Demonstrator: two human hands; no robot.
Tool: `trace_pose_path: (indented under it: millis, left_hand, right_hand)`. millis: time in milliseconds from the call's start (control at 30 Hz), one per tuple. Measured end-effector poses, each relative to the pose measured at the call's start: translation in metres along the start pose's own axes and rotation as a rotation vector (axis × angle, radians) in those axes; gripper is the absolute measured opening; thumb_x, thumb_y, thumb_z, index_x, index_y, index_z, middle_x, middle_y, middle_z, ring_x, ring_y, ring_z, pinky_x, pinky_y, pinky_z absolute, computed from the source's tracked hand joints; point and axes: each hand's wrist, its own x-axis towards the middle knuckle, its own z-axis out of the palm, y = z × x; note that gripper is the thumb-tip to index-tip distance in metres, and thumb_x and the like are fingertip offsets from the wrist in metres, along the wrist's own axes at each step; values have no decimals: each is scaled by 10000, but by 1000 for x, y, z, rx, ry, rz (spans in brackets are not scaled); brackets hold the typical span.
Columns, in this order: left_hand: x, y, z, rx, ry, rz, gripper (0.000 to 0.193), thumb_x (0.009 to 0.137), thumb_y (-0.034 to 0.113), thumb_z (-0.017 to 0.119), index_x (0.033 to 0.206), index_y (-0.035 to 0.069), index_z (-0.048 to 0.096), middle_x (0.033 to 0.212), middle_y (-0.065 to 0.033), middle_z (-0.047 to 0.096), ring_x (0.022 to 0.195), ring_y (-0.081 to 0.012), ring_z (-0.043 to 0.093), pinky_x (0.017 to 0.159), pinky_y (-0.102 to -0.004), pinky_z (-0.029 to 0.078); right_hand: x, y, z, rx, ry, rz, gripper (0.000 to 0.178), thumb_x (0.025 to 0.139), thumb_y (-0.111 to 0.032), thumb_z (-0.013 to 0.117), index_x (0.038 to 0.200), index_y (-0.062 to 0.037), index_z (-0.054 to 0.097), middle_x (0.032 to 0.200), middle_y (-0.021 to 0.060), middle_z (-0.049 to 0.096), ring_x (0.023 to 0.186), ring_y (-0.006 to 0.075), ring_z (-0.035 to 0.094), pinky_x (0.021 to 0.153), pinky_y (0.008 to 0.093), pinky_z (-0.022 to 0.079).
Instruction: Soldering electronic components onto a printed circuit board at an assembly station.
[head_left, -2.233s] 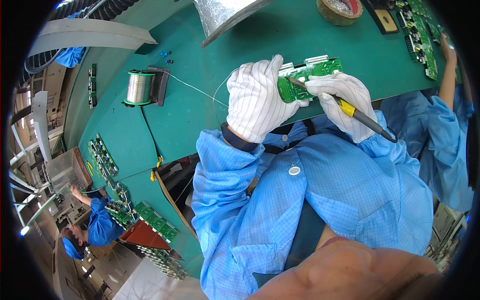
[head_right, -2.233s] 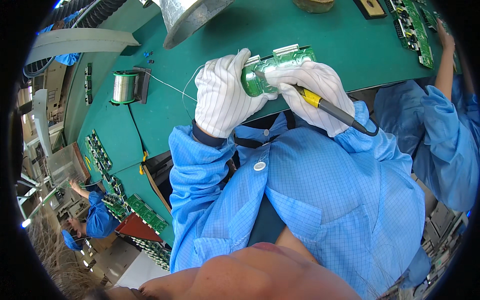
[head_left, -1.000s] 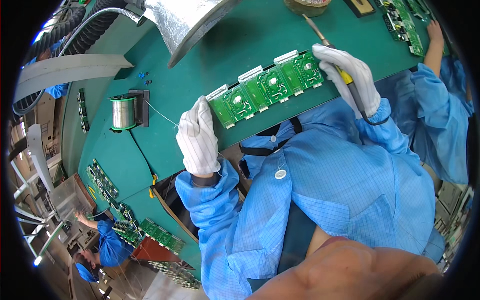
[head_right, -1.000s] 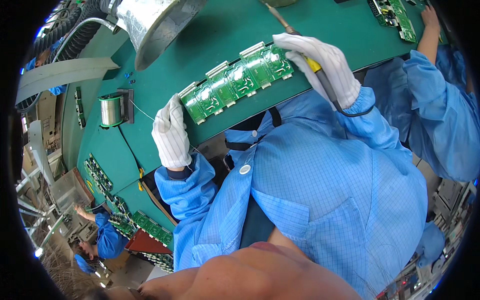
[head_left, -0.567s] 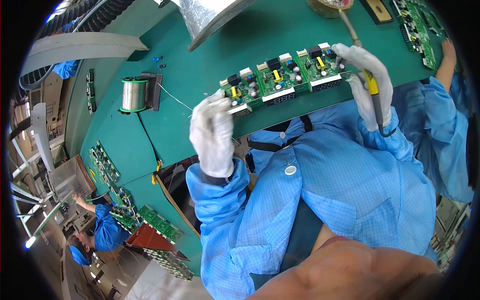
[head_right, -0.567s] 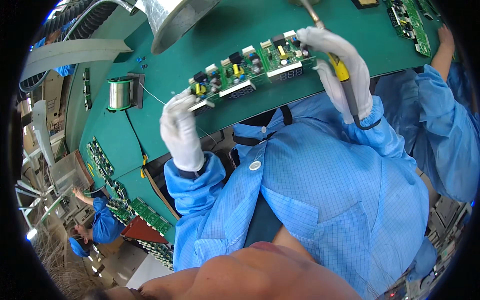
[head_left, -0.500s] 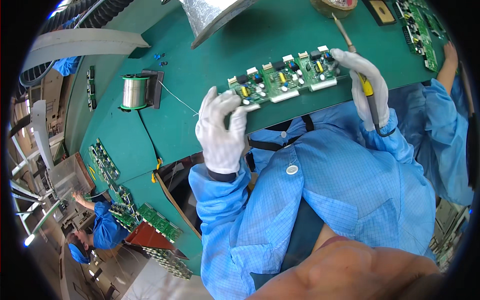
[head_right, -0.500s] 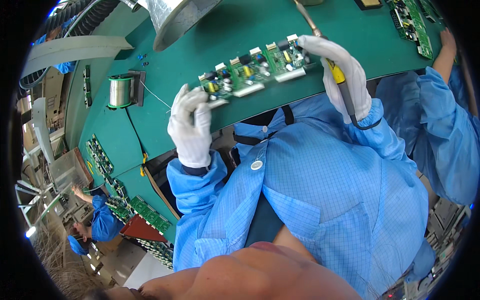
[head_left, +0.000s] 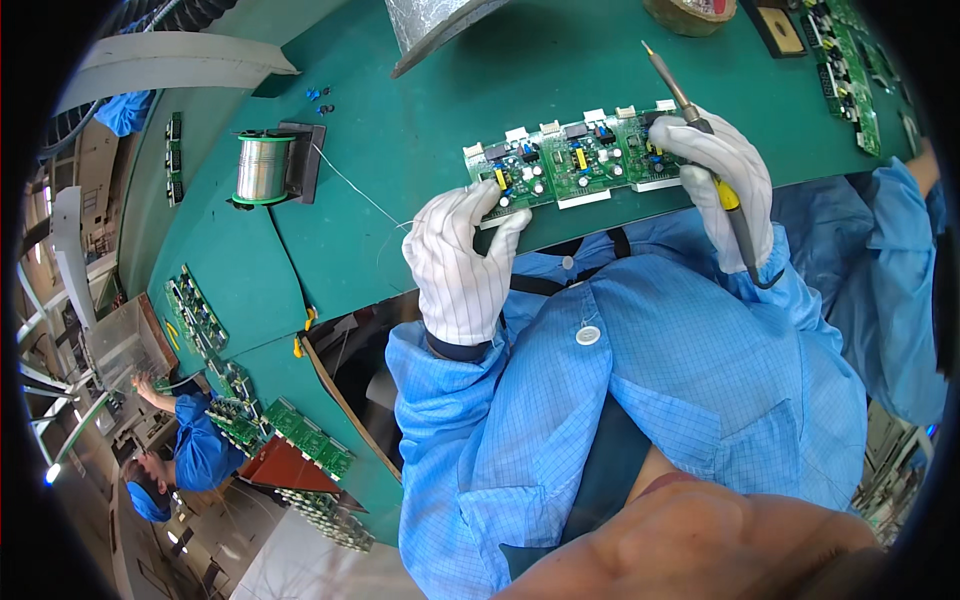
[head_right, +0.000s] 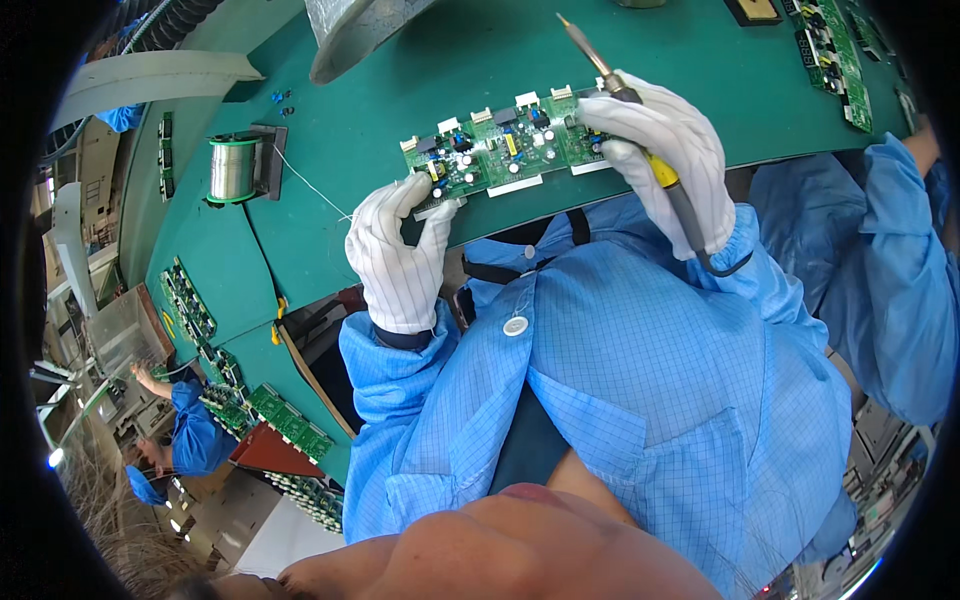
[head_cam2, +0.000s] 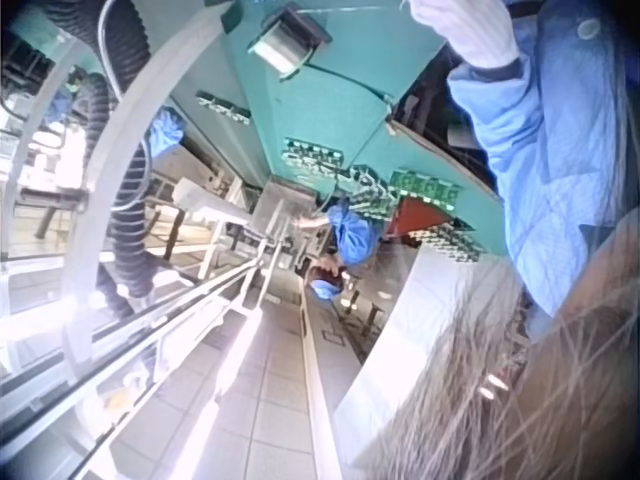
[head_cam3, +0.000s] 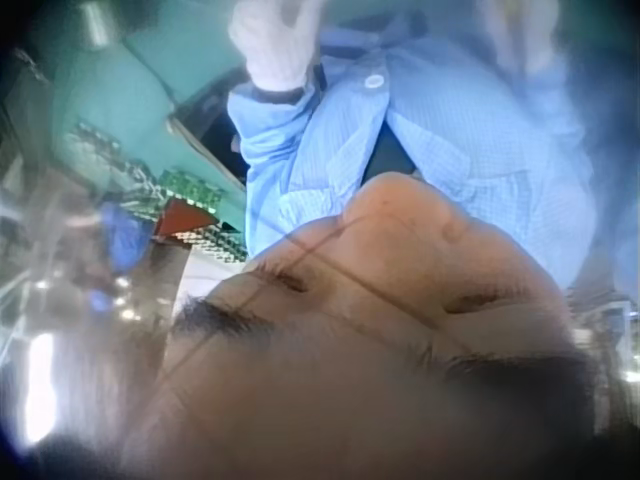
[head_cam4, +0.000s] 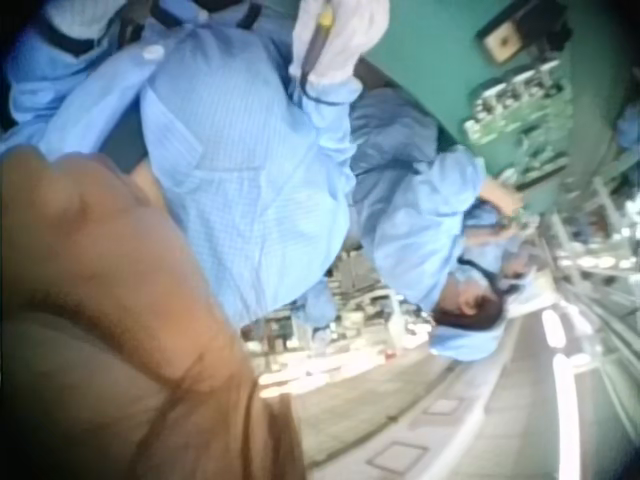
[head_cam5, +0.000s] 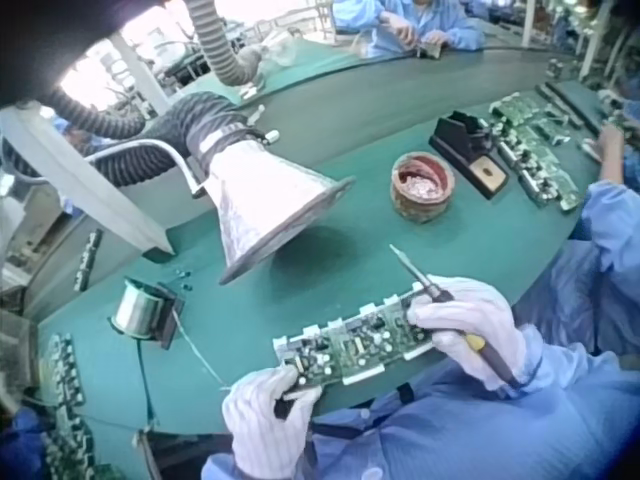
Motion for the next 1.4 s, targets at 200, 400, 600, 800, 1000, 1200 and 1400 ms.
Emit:
trace_pose_path:
  millis: [200,400,600,800,1000,1200,1400]
  left_hand:
    - [-9,10,6,-8,12,68,444,722,220,875,1104,130,667,1039,-26,668,1032,-234,638,929,-382,442]
    - [-17,15,9,14,39,36,408,712,246,875,1065,141,700,1008,-27,664,1016,-248,634,932,-395,445]
    - [-15,16,3,-118,16,-4,550,749,346,839,1207,97,665,1106,-55,676,1086,-274,601,965,-422,439]
    - [-25,3,-9,-230,136,-108,436,790,300,819,1135,61,699,1269,-151,640,1036,-300,655,807,-382,554]
    - [-44,-3,-63,-261,146,-35,320,804,318,823,889,24,730,1429,-320,477,927,-344,716,719,-383,594]
    - [-65,-49,-91,447,550,-562,244,865,253,767,964,31,736,1174,-213,657,848,-267,683,753,-364,565]
    - [-102,-67,-60,523,404,-733,356,846,372,783,925,40,680,1086,-153,647,1036,-335,623,923,-475,496]
  right_hand:
    - [18,-17,17,-31,-117,-43,262,868,-104,713,1120,-42,682,1004,91,748,953,307,722,991,447,509]
    - [20,-18,32,-35,-139,-30,227,830,7,699,1049,-46,687,986,79,748,952,293,721,1026,463,503]
    - [14,-18,28,-54,-197,-47,293,797,-148,798,1050,-34,703,1014,115,741,1092,345,682,1015,464,486]
    - [5,-13,31,-126,-200,-87,381,777,-258,819,1077,-60,694,1057,95,741,1123,341,672,1028,455,478]
    - [2,-10,31,-166,-223,-135,345,839,-122,779,1149,-54,643,1086,102,737,1166,339,658,980,451,492]
    - [-4,-4,32,-143,-174,-112,340,797,-131,801,1111,-81,680,1083,85,741,1150,327,668,1022,450,481]
    - [2,-6,35,-125,-171,-146,361,794,-124,804,1127,-85,670,1078,86,742,1153,319,668,1025,450,482]
